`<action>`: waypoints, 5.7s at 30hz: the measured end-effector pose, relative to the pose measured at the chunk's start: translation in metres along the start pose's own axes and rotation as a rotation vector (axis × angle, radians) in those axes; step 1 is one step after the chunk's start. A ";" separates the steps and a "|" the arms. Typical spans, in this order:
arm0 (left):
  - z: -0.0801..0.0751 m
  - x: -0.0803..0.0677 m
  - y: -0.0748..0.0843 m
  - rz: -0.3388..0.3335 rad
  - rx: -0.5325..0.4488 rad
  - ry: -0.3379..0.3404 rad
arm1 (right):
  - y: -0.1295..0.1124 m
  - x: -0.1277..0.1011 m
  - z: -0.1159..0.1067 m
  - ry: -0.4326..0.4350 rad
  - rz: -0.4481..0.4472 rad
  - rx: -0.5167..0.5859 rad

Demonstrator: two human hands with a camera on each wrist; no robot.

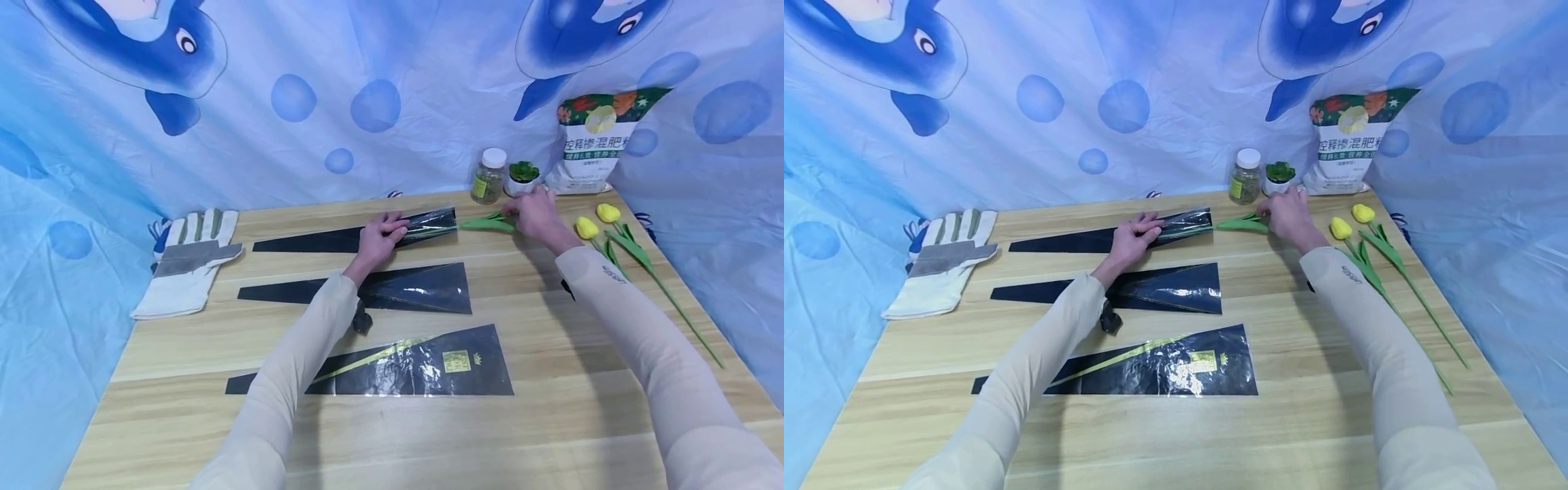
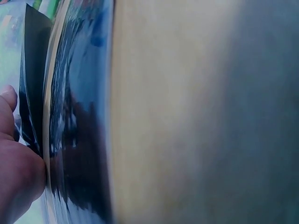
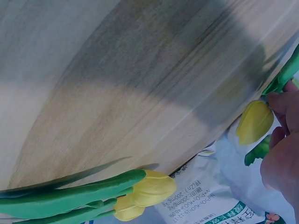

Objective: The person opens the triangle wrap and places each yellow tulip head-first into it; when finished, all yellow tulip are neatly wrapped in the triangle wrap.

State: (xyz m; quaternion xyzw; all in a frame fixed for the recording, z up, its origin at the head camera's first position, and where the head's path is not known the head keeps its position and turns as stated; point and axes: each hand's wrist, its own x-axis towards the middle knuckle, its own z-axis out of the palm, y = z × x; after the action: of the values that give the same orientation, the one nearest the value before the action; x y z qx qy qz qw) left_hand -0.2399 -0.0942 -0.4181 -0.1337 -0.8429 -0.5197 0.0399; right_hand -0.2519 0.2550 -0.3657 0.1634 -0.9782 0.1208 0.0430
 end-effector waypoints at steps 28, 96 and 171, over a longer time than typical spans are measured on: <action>0.004 0.002 0.013 0.042 0.134 -0.025 | -0.019 -0.011 -0.010 0.070 -0.093 0.013; 0.011 -0.008 0.014 0.102 0.173 -0.008 | -0.068 0.002 0.033 0.102 -0.139 0.348; 0.023 0.004 0.020 0.101 0.212 0.061 | -0.078 0.004 0.021 -0.178 0.234 0.937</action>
State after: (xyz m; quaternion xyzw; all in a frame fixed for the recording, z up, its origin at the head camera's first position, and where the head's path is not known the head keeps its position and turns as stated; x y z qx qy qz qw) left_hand -0.2372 -0.0647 -0.4101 -0.1552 -0.8837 -0.4288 0.1058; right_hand -0.2308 0.1767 -0.3677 0.0639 -0.8303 0.5375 -0.1327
